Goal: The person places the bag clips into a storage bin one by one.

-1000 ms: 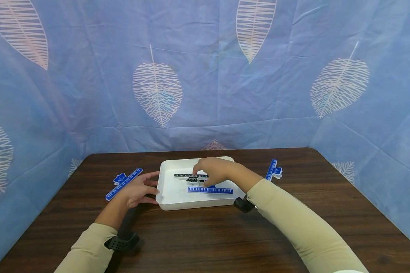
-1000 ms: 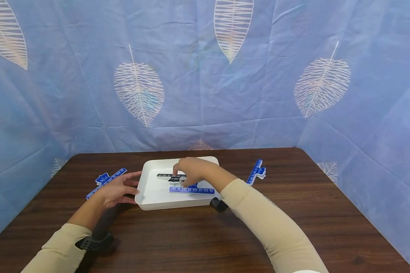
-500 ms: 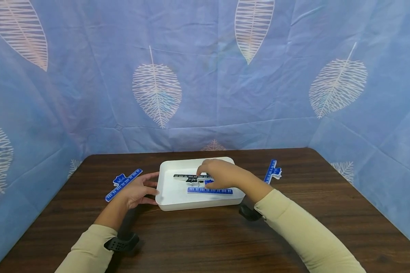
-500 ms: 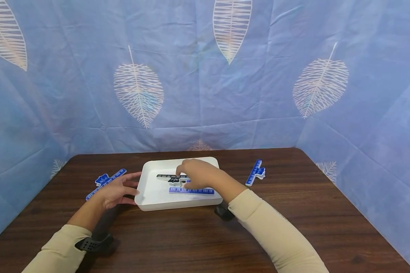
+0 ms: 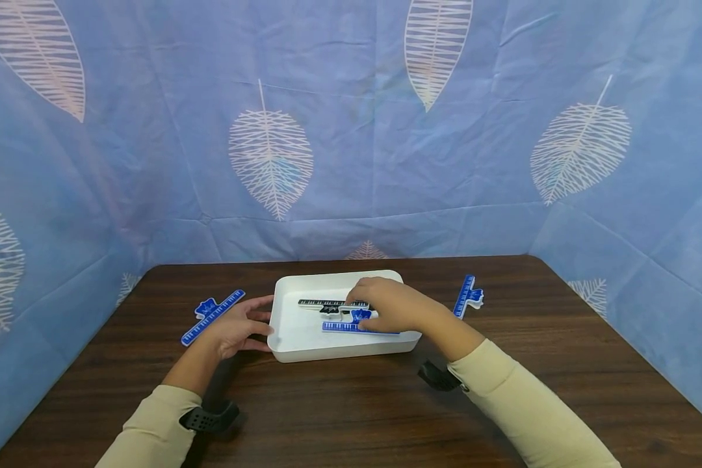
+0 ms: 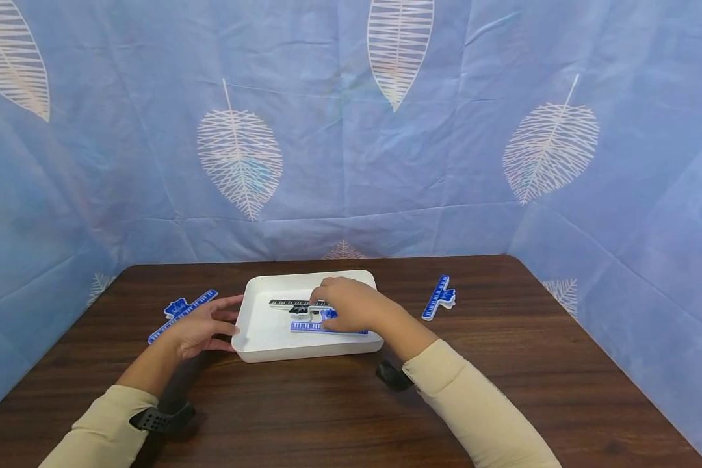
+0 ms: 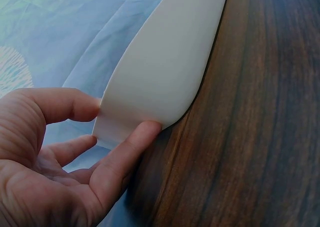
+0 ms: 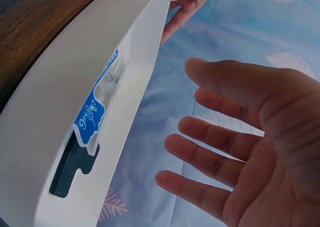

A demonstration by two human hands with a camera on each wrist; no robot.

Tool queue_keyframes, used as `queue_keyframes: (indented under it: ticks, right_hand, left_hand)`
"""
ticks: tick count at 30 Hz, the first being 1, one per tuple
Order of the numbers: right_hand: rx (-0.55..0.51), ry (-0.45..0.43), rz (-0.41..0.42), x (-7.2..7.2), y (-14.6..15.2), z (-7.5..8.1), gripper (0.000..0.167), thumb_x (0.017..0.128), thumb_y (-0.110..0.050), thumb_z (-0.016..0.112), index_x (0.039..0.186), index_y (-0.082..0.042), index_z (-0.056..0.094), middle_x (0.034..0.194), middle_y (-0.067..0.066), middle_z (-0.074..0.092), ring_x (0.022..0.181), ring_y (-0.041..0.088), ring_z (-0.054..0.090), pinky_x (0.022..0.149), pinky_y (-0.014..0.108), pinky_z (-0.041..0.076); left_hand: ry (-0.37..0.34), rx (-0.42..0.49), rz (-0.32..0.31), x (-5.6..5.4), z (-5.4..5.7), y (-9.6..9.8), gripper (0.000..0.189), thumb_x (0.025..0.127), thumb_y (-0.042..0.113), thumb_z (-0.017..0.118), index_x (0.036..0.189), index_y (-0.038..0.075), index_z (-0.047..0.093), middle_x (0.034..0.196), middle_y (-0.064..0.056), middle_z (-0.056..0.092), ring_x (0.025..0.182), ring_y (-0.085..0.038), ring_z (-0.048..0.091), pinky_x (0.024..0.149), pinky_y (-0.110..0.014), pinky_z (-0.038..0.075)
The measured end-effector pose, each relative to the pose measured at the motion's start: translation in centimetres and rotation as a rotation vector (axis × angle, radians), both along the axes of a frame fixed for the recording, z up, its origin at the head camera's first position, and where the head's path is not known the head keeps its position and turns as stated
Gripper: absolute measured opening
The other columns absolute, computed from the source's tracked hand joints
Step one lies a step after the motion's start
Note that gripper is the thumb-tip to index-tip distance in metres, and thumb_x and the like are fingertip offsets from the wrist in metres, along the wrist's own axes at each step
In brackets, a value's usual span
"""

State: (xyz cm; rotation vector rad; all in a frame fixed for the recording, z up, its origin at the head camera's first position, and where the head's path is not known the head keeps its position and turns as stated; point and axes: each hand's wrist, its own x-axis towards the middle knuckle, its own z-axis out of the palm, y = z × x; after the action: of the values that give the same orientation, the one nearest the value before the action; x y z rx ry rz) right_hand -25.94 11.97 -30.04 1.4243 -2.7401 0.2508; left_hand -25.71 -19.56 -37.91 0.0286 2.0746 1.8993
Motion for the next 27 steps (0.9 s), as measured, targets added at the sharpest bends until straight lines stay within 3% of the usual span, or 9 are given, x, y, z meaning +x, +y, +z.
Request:
queue_keyframes:
  ticks: [8, 16, 24, 27]
  right_hand:
    - [-0.042, 0.014, -0.011, 0.4, 1.2, -0.1, 0.039, 0.085, -0.019, 0.076, 0.120, -0.005, 0.066, 0.118, 0.006, 0.064, 0.113, 0.024, 0.058, 0.097, 0.041, 0.048]
    - [-0.056, -0.025, -0.115, 0.9, 2.4, 0.4, 0.041, 0.087, -0.024, 0.075, 0.122, -0.006, 0.065, 0.124, 0.006, 0.063, 0.118, 0.024, 0.057, 0.100, 0.044, 0.047]
    - [-0.083, -0.041, -0.152, 1.0, 4.0, 0.8, 0.041, 0.085, -0.021, 0.076, 0.122, -0.006, 0.065, 0.125, 0.009, 0.062, 0.118, 0.027, 0.056, 0.099, 0.046, 0.047]
    - [-0.100, -0.033, -0.153, 0.9, 4.7, 0.9, 0.040, 0.085, -0.019, 0.075, 0.121, -0.005, 0.065, 0.123, 0.009, 0.063, 0.111, 0.025, 0.059, 0.095, 0.045, 0.049]
  left_hand:
    - [0.000, -0.003, -0.001, -0.1, -0.1, 0.0, 0.079, 0.084, -0.009, 0.064, 0.152, 0.006, 0.027, 0.141, -0.031, 0.037, 0.110, -0.043, 0.058, 0.077, -0.050, 0.058]
    - [-0.005, -0.004, 0.003, 0.0, 0.0, 0.0, 0.079, 0.084, -0.009, 0.064, 0.153, 0.006, 0.027, 0.142, -0.031, 0.037, 0.112, -0.045, 0.056, 0.077, -0.050, 0.058]
    - [-0.005, 0.007, 0.000, 0.0, 0.0, 0.0, 0.080, 0.084, -0.010, 0.064, 0.152, 0.005, 0.027, 0.141, -0.032, 0.037, 0.110, -0.043, 0.057, 0.077, -0.051, 0.057]
    - [0.000, 0.008, -0.003, -0.1, -0.1, -0.1, 0.080, 0.084, -0.010, 0.064, 0.153, 0.005, 0.027, 0.141, -0.032, 0.037, 0.110, -0.043, 0.057, 0.077, -0.051, 0.058]
